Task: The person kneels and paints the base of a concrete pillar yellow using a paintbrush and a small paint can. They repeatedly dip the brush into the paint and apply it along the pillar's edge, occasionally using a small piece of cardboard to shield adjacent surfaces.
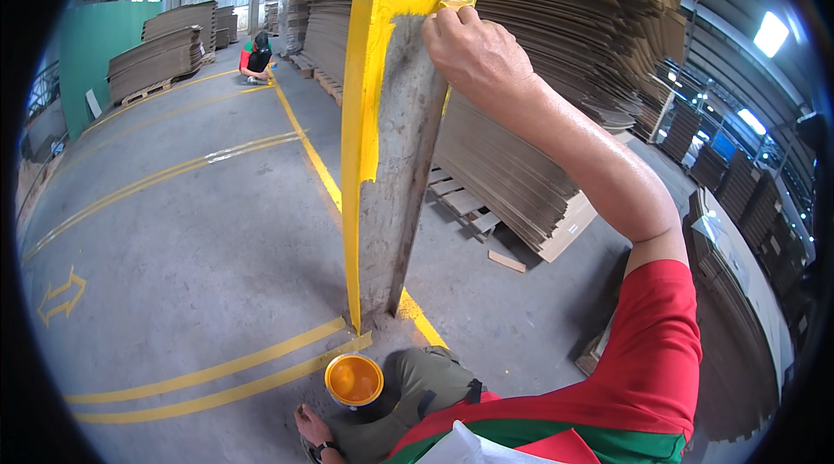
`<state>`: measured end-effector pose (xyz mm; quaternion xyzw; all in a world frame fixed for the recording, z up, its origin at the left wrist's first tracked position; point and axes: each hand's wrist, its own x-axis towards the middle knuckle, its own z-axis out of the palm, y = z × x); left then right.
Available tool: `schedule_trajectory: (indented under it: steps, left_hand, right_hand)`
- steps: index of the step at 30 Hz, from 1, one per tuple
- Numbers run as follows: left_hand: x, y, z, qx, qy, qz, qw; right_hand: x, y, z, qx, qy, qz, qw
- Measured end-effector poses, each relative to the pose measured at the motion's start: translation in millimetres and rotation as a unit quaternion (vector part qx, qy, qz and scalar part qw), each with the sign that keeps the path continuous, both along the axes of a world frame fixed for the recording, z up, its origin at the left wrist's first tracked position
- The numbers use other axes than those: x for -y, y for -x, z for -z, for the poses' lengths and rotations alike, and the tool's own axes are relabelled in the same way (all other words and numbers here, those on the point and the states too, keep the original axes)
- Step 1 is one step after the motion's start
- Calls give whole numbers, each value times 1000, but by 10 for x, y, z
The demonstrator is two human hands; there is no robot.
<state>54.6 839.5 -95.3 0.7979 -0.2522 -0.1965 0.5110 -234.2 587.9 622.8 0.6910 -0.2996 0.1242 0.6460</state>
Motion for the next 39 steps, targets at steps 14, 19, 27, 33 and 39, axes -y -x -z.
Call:
schedule_trajectory:
  steps: [14, 19, 27, 33, 39]
  left_hand:
    - [-13, 1, 46, 4, 9, -2, 1000]
    - [-10, -12, 41, -10, 44, 3, 999]
    - [44, -57, 229, -68, 38, -18, 997]
    - [47, -92, 353, -90, 28, -11, 995]
    - [28, -80, 269, -105, 53, -23, 993]
  right_hand:
    - [-177, 127, 72, 17, -34, -69, 997]
    - [-39, 219, 128, 20, -56, -73, 996]
    - [-163, 307, 131, 49, -48, -133, 989]
    - [22, 236, 357, 38, -129, -45, 990]
    - [12, 334, 276, 60, -39, -188, 980]
